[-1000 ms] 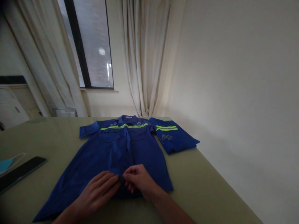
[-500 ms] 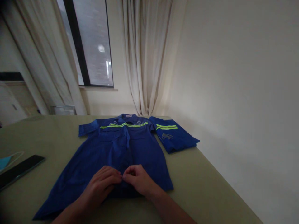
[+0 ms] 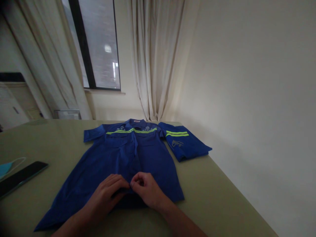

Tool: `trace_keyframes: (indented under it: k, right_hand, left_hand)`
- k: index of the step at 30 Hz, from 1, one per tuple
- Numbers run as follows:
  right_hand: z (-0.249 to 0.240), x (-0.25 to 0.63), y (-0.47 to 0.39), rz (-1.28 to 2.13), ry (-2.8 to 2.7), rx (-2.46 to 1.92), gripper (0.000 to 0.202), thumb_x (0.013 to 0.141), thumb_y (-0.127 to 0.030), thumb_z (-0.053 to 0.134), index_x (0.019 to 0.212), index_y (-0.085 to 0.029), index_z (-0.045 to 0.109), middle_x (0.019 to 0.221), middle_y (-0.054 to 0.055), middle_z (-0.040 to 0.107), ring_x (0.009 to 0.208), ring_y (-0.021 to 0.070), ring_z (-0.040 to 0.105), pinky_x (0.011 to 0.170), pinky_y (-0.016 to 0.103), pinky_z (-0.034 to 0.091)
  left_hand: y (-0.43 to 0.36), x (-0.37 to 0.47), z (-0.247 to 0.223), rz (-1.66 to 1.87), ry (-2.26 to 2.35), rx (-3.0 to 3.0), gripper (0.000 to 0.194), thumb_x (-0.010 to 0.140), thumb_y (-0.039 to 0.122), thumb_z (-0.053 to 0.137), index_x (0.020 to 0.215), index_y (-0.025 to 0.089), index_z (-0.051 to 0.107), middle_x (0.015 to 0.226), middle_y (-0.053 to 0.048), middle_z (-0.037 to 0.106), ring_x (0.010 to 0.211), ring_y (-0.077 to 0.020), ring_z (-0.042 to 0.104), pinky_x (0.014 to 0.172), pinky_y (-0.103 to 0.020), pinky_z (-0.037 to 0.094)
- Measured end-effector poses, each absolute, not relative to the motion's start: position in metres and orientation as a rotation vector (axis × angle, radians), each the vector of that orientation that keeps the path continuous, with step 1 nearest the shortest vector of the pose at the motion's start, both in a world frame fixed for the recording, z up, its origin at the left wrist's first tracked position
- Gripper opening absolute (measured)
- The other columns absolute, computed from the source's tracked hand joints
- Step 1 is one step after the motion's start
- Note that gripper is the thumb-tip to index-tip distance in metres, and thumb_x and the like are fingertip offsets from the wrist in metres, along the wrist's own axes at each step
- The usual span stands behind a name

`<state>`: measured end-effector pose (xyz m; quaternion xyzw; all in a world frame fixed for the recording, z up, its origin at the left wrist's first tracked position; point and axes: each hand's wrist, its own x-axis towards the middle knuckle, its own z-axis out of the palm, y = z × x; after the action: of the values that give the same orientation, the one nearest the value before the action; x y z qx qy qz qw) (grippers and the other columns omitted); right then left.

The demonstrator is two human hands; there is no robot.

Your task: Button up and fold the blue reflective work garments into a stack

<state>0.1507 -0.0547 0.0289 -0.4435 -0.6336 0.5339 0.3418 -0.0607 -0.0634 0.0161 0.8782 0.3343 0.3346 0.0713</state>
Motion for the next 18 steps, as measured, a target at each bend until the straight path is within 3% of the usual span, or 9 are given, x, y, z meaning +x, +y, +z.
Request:
trace_keyframes:
  k: [13, 18]
  right_hand:
    - [0.031, 0.150, -0.056, 1.277, -1.711, -1.151, 0.019, 0.086, -0.035, 0.066, 0.085, -0.017, 0.067, 0.066, -0.004, 0.051, 0.061, 0.0109, 0.041, 0.055, 0.024, 0.030]
    - [0.024, 0.147, -0.054, 1.419, -1.587, -1.097, 0.027, 0.081, -0.043, 0.070, 0.082, -0.017, 0.067, 0.068, -0.004, 0.054, 0.064, 0.0110, 0.043, 0.060, 0.024, 0.032]
  left_hand:
    - [-0.069, -0.059, 0.034, 1.040, 0.824, 3.007, 0.026, 0.106, 0.025, 0.042, 0.091, 0.019, 0.063, 0.080, -0.002, 0.063, 0.075, -0.0176, 0.056, 0.068, -0.033, 0.043]
    - [-0.071, -0.061, 0.037, 1.104, 0.660, 3.209, 0.015, 0.100, 0.012, 0.052, 0.098, 0.014, 0.066, 0.082, -0.002, 0.066, 0.079, -0.0168, 0.060, 0.076, -0.035, 0.047]
